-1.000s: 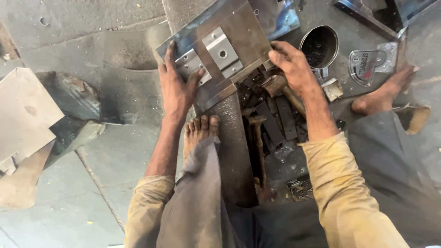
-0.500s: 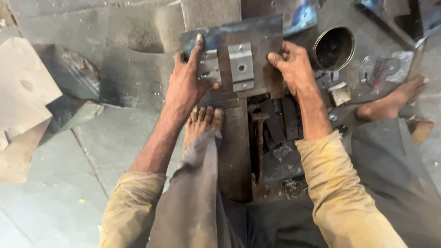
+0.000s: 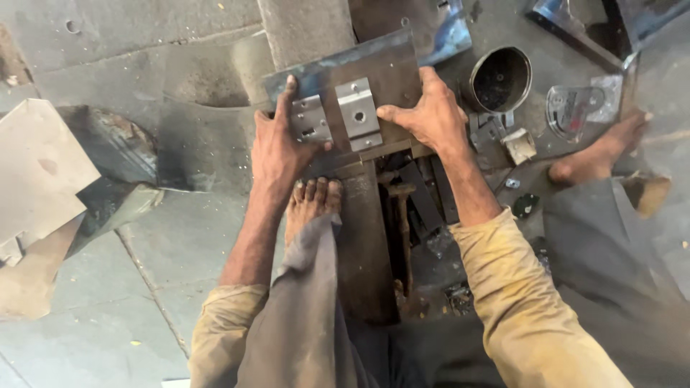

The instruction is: The person assembles a lock mechanism on a metal plate using a hammer and chisel. They position metal plates and a lock cover, then hammer components into place on the work surface.

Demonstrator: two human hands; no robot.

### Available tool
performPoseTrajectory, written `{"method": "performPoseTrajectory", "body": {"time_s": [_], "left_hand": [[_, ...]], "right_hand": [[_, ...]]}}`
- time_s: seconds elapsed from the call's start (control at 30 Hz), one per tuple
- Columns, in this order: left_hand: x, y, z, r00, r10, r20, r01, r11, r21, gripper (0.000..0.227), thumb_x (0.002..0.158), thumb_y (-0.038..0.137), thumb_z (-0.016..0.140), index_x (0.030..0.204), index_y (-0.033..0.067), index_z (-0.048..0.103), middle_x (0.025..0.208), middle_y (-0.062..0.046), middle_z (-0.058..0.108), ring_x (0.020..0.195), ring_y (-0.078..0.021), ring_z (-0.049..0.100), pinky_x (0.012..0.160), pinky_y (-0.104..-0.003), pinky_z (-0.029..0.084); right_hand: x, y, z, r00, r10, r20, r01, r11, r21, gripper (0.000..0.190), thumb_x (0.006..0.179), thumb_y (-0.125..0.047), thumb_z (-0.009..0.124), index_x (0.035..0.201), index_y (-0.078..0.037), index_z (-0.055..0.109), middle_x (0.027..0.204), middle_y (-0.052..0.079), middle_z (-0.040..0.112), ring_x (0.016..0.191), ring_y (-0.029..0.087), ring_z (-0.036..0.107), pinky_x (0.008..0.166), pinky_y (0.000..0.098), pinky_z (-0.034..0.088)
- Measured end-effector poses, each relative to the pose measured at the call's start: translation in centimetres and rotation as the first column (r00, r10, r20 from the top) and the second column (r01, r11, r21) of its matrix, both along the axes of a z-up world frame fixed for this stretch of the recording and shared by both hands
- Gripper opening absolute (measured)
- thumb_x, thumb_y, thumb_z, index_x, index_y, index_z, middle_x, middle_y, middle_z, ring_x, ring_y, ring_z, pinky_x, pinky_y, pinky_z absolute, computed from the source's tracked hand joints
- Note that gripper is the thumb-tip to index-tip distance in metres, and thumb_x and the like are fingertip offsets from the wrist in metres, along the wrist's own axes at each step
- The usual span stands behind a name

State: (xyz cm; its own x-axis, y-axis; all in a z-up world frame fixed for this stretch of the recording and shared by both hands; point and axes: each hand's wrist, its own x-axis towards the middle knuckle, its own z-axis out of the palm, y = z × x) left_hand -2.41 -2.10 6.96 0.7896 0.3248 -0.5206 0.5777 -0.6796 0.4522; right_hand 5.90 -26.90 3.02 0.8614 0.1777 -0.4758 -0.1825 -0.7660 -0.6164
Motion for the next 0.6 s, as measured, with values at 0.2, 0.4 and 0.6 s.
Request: {"method": "performPoseTrajectory", "body": {"time_s": [0.2, 0.4, 0.6], "left_hand": [[-1.1, 1.6, 0.5, 0.949, 0.106, 0.295, -0.091, 0.994, -0.064, 0.124, 0.067, 0.039, 0.099, 0.158, 0.0213, 0.017, 0.131, -0.029, 0.061, 0.115, -0.0433, 0.063, 0.092, -0.053, 0.053], [-1.1, 2.6, 1.5, 0.933, 0.039, -0.357, 0.015, 0.989, 0.148, 0.089, 0.083, 0.063, 0.081, 0.148, 0.0156, 0.044, 0.121, -0.027, 0.072, 0.113, -0.0438, 0.069, 0.099, -0.054, 0.055], [2.5, 5.4, 0.4, 0.857, -0.366, 0.363, 0.312, 0.929, 0.199, 0.097, 0.075, 0.044, 0.092, 0.156, 0.0266, 0.043, 0.138, -0.030, 0.053, 0.112, -0.0460, 0.065, 0.090, -0.052, 0.056]], "right_hand": [[5.3, 3.8, 2.8, 0.865, 0.100, 0.491, -0.252, 0.934, 0.254, 0.060, 0.092, -0.023, 0.091, 0.135, 0.000, 0.055, 0.123, 0.017, 0.066, 0.114, 0.033, 0.065, 0.097, 0.0468, 0.053], [3.6, -0.3, -0.4, 0.845, -0.137, 0.516, -0.089, 0.917, 0.389, 0.026, 0.106, -0.012, 0.075, 0.125, -0.003, 0.060, 0.103, 0.007, 0.063, 0.092, 0.020, 0.064, 0.085, 0.0363, 0.057], [-9.4, -5.0, -4.2, 0.989, -0.147, 0.021, 0.139, 0.964, 0.227, 0.035, 0.096, -0.017, 0.075, 0.127, -0.005, 0.064, 0.108, 0.006, 0.071, 0.093, 0.014, 0.068, 0.082, 0.0318, 0.057]]}}
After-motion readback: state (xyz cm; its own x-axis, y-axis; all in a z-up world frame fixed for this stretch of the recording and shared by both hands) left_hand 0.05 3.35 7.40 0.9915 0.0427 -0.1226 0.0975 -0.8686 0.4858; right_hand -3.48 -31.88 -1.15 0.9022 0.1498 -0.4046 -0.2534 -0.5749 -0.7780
